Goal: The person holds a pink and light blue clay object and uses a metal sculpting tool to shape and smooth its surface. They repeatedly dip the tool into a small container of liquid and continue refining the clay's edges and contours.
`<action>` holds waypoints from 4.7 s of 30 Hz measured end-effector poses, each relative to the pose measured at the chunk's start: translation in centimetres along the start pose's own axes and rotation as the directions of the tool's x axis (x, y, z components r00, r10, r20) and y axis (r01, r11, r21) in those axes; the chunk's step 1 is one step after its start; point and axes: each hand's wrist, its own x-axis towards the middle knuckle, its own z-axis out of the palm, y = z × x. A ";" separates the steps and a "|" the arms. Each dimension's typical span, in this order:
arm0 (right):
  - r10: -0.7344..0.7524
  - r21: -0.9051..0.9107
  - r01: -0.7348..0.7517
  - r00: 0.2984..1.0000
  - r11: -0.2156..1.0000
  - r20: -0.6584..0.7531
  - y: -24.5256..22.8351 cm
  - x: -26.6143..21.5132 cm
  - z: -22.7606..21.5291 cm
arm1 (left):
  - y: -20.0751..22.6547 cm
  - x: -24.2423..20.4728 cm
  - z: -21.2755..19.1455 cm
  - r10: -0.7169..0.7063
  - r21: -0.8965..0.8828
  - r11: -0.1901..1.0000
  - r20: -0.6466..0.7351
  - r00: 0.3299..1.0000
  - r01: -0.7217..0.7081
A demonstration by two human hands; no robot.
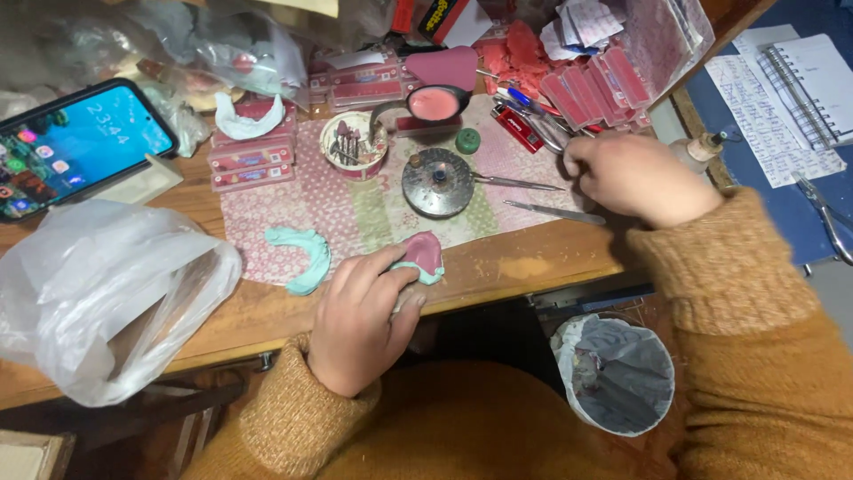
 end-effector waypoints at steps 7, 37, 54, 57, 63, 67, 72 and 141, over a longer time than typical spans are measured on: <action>-0.132 0.747 0.191 0.981 0.636 -0.139 -1.6 -4.8 -5.7 | -0.1 -0.2 -0.1 -0.012 -0.014 1.000 0.003 1.000 0.012; 0.265 0.797 0.384 0.920 -0.466 -0.288 -12.4 -1.3 6.9 | -0.3 0.5 0.6 -0.093 0.081 0.993 0.078 0.993 0.086; 0.325 0.751 0.398 0.911 -0.527 -0.254 -12.9 -1.8 7.3 | -1.2 1.6 0.0 -0.087 0.004 0.996 0.131 0.988 0.087; 0.325 0.754 0.407 0.907 -0.516 -0.267 -13.0 -1.9 7.5 | -1.1 1.6 0.0 -0.116 -0.003 0.993 0.168 0.979 0.118; 0.329 0.774 0.395 0.909 -0.494 -0.255 -13.2 -2.0 6.9 | -1.3 1.3 0.4 -0.118 0.010 0.993 0.136 0.984 0.118; 0.327 0.773 0.395 0.910 -0.497 -0.255 -13.2 -2.0 6.9 | -1.5 1.0 0.5 -0.115 0.011 0.993 0.142 0.983 0.115; 0.325 0.773 0.401 0.908 -0.492 -0.264 -13.3 -2.1 6.9 | -1.9 0.9 0.6 -0.075 0.020 0.997 0.129 0.989 0.073; 0.337 0.793 0.383 0.911 -0.475 -0.239 -13.5 -2.5 6.4 | -1.1 1.6 0.1 -0.097 0.007 0.995 0.138 0.986 0.097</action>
